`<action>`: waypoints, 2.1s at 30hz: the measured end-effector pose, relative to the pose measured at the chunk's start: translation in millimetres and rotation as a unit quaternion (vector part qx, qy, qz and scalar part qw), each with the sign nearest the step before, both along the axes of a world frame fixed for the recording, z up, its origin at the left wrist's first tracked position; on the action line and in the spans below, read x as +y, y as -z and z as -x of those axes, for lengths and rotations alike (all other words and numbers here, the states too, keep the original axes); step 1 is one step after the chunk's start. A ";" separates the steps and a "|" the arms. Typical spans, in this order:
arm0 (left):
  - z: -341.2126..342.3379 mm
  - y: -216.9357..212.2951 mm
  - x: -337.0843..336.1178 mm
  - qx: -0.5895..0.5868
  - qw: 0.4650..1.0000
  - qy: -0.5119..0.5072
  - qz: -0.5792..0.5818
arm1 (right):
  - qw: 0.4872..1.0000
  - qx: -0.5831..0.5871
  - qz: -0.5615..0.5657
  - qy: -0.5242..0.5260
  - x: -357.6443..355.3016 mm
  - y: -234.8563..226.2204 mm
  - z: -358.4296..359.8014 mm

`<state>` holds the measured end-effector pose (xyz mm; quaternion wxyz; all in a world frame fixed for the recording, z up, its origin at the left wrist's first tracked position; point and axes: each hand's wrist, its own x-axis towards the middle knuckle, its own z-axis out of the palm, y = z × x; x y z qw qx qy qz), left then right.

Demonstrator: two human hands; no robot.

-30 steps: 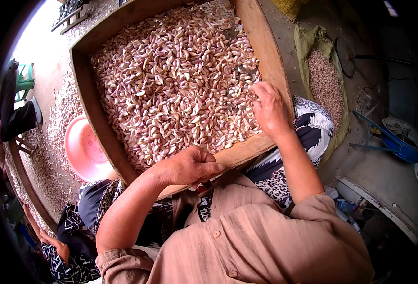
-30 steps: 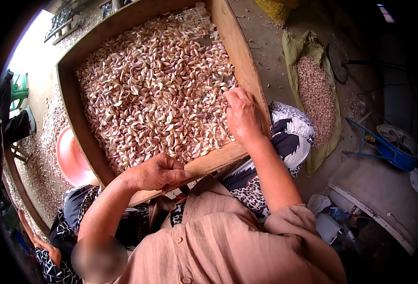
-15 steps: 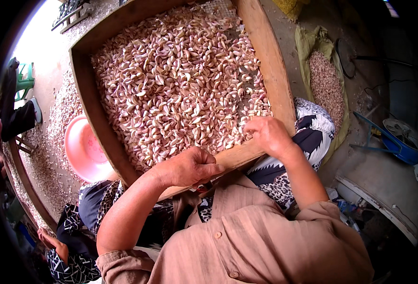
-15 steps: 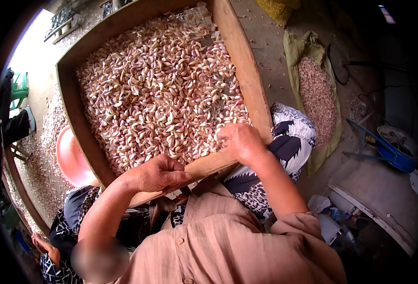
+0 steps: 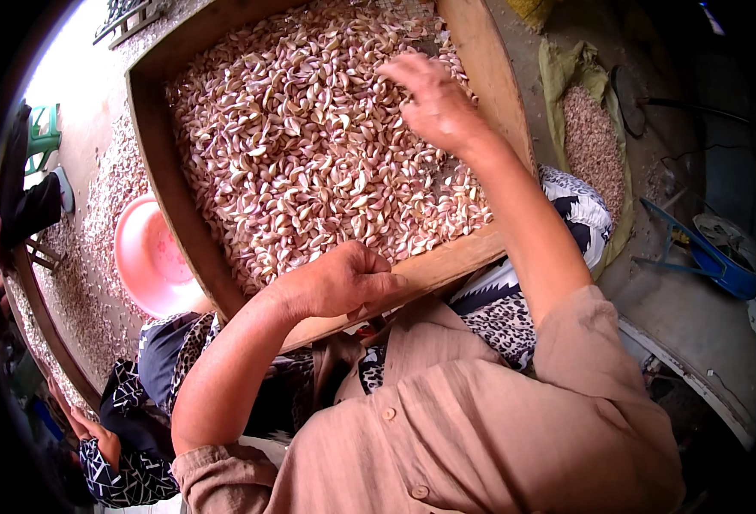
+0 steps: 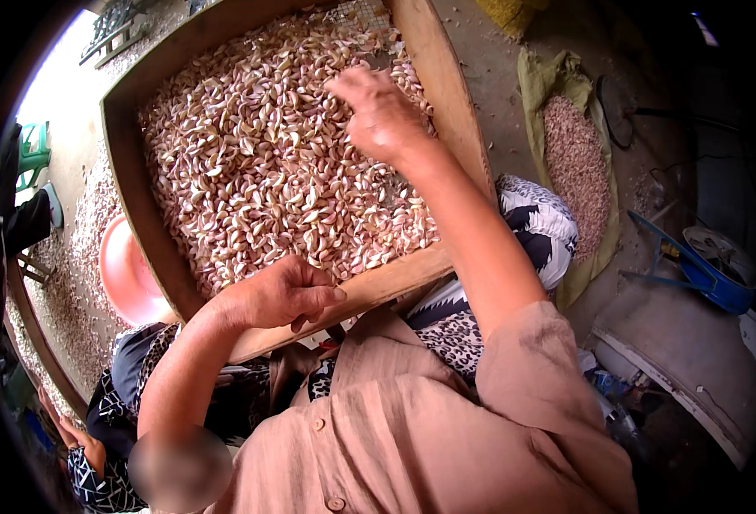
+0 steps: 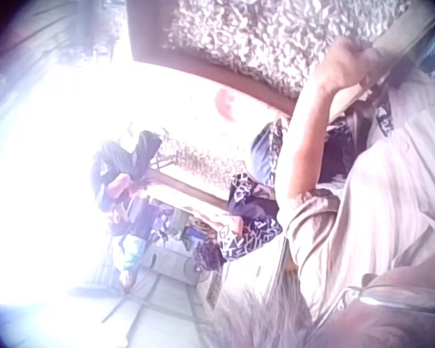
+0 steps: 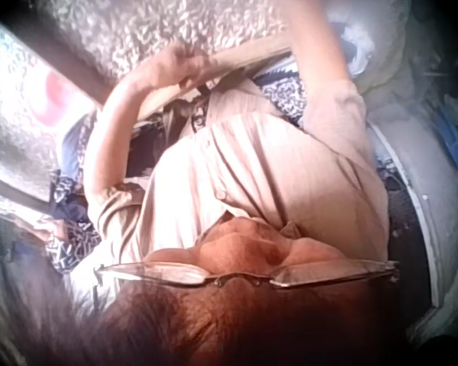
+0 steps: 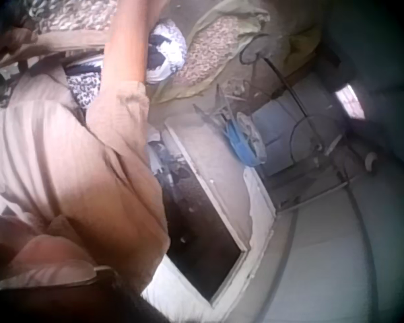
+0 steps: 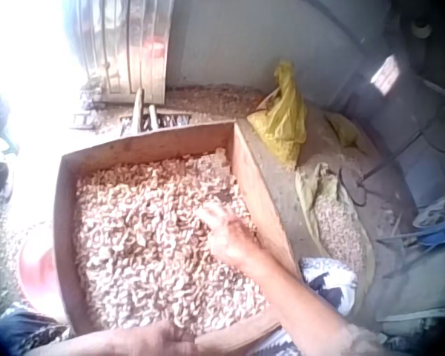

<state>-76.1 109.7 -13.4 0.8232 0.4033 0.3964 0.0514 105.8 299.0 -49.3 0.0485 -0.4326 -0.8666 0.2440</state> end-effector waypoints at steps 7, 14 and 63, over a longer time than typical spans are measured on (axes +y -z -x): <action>2.6 -11.1 7.1 0.024 1.000 -0.003 -0.008 | 0.966 -0.177 -0.105 -0.158 -49.9 -0.6 -48.2; 0.3 -4.6 2.2 0.034 0.999 0.011 -0.003 | 0.971 -0.200 0.066 -0.110 -84.1 -41.2 -108.7; 5.4 0.3 7.6 0.053 0.999 0.005 0.002 | 0.995 -0.020 0.038 0.091 -60.0 -28.0 -62.4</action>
